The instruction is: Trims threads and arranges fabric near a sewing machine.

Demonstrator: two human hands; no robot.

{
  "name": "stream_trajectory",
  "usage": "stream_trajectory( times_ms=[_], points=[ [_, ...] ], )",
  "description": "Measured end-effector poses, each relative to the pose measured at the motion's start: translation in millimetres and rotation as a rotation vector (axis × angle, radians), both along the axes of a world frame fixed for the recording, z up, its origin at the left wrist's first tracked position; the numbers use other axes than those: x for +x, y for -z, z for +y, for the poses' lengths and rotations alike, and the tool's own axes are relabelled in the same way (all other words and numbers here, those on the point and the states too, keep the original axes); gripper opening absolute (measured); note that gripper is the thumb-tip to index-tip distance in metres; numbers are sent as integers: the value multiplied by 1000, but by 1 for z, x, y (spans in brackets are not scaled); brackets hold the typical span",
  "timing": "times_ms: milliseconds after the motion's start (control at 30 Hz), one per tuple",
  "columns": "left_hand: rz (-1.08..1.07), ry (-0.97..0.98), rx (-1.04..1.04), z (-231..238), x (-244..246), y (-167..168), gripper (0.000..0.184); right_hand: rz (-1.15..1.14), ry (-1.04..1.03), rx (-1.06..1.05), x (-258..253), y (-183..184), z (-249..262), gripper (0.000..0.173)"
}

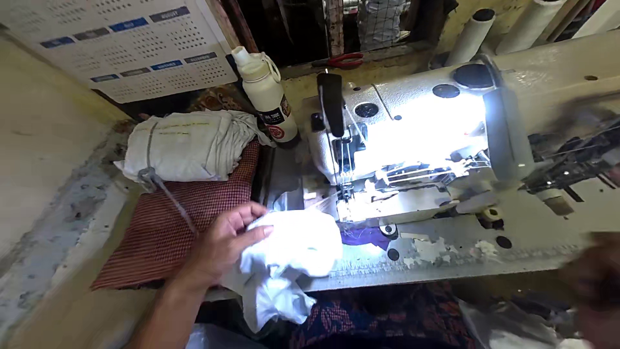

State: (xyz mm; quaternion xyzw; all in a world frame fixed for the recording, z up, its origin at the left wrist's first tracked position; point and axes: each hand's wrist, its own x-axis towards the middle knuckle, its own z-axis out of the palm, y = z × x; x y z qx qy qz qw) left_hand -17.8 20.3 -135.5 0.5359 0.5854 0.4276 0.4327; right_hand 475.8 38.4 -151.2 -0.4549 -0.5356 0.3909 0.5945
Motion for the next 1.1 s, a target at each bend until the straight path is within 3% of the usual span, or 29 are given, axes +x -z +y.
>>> stream_trajectory(
  times_ms=[33, 133, 333, 733, 967, 1033, 1100],
  points=[
    [-39, 20, -26, -16, 6, 1, 17, -61, -111, -38, -30, 15, -11, 18],
    [-99, 13, -90, -49, 28, 15, 11, -292, -341, -5, -121, 51, -35, 45],
    [-219, -19, -99, -68, 56, 43, 16, -315, -372, 182, -218, 73, -44, 31],
    [-109, 21, 37, -77, 67, 59, 19, -301, -370, 234, -232, 74, -38, 17],
    [-103, 25, 57, -76, 69, 59, 19, -285, -419, 178, -227, 74, -39, 25],
    [-6, -16, 131, -78, 75, 58, 19, -215, -429, 137, -227, 75, -39, 24],
    [247, -111, 351, -82, 85, 62, 20, -46, -457, 26, -227, 74, -38, 25]
  ],
)
